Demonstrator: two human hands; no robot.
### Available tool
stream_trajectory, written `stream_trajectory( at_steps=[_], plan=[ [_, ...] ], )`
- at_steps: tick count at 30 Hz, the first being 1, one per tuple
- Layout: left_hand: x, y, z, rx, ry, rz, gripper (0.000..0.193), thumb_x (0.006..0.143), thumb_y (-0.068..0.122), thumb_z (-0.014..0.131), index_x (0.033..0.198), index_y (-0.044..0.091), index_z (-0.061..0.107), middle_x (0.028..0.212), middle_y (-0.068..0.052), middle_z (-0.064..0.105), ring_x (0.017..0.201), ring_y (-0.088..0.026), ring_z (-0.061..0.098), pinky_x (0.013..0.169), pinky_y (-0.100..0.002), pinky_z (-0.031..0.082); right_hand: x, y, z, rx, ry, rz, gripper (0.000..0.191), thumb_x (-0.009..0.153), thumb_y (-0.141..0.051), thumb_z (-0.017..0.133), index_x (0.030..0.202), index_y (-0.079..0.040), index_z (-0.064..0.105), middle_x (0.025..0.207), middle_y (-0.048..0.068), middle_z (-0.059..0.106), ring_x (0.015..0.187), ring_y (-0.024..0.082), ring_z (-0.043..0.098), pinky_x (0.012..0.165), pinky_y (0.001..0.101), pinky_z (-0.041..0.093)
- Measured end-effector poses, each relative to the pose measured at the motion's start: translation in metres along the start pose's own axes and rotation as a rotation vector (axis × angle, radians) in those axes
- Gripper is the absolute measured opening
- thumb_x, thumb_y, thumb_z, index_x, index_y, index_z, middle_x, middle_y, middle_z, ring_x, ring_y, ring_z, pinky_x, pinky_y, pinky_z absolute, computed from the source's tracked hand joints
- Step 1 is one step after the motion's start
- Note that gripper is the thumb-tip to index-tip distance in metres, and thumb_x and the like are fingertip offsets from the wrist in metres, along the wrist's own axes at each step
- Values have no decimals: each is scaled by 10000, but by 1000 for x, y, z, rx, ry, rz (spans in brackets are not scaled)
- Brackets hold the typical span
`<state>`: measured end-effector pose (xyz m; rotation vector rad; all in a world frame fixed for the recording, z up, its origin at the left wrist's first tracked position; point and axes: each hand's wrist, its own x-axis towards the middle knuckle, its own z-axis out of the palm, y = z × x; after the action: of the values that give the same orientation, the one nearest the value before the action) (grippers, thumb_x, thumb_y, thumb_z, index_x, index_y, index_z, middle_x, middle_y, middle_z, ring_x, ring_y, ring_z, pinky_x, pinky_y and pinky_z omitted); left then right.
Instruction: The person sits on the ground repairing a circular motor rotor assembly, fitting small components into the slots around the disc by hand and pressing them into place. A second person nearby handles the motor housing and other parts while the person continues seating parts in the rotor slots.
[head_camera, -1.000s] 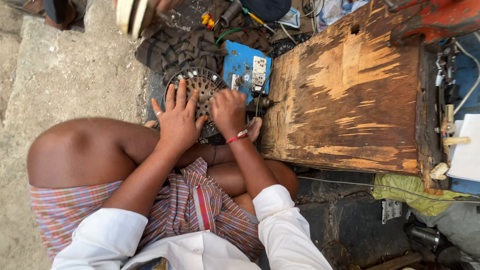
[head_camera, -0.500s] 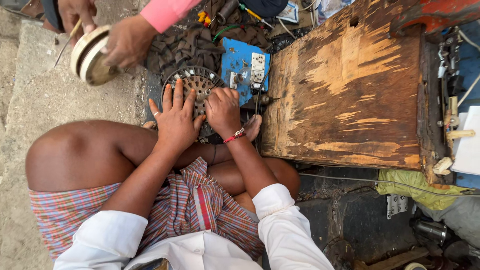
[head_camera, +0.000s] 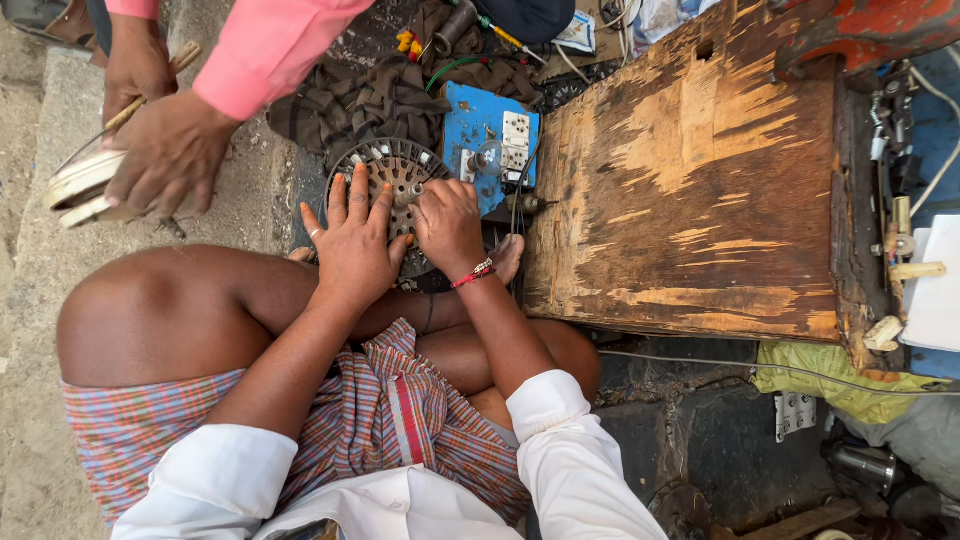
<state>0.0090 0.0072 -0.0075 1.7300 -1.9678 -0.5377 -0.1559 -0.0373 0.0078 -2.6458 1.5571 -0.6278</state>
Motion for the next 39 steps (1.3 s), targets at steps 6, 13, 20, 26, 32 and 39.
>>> stream_trajectory(
  at_steps=[6, 13, 20, 26, 32, 39],
  plan=[
    [-1, 0, 1, -14, 15, 1, 744, 812, 423, 798, 1457, 129, 575, 1668, -187, 281, 1504, -429, 265, 1066, -818, 188, 3, 1, -6, 34, 34, -22, 126, 856, -127, 751, 911, -35, 684, 1030, 78, 681, 1001, 259, 621, 942, 413, 435],
    [-1, 1, 0, 10, 1, 1, 781, 789, 416, 803, 1475, 131, 563, 1653, -184, 281, 1506, -419, 263, 1067, -820, 189, 4, 5, -6, 22, -18, -48, 148, 883, -160, 767, 915, -42, 683, 1016, 69, 677, 981, 258, 616, 937, 428, 421],
    [-1, 2, -1, 15, -18, -3, 766, 792, 427, 792, 1466, 140, 566, 1657, -176, 272, 1509, -416, 255, 1074, -821, 175, 5, 4, -7, 67, 32, -15, 144, 868, -166, 747, 930, -55, 681, 1011, 64, 678, 983, 262, 619, 940, 428, 413],
    [-2, 2, 0, 1, -13, -3, 751, 813, 438, 784, 1463, 129, 570, 1671, -184, 262, 1511, -428, 257, 1074, -824, 174, 12, -3, -6, 85, 17, 28, 137, 838, -75, 708, 974, -79, 723, 970, 41, 676, 966, 248, 620, 945, 408, 422],
    [1, 0, 1, 30, -9, 3, 768, 796, 439, 780, 1466, 132, 564, 1659, -185, 260, 1494, -433, 264, 1062, -820, 178, 12, -1, -12, 57, 13, -3, 115, 838, -126, 743, 900, -59, 672, 983, 49, 667, 966, 250, 616, 945, 421, 399],
    [-2, 0, 3, 41, -30, 0, 761, 821, 446, 777, 1479, 141, 548, 1672, -179, 262, 1508, -422, 266, 1079, -816, 171, 11, 5, 2, 111, 5, 101, 122, 842, -81, 718, 958, -93, 751, 963, 38, 705, 969, 229, 631, 928, 405, 412]
  ],
)
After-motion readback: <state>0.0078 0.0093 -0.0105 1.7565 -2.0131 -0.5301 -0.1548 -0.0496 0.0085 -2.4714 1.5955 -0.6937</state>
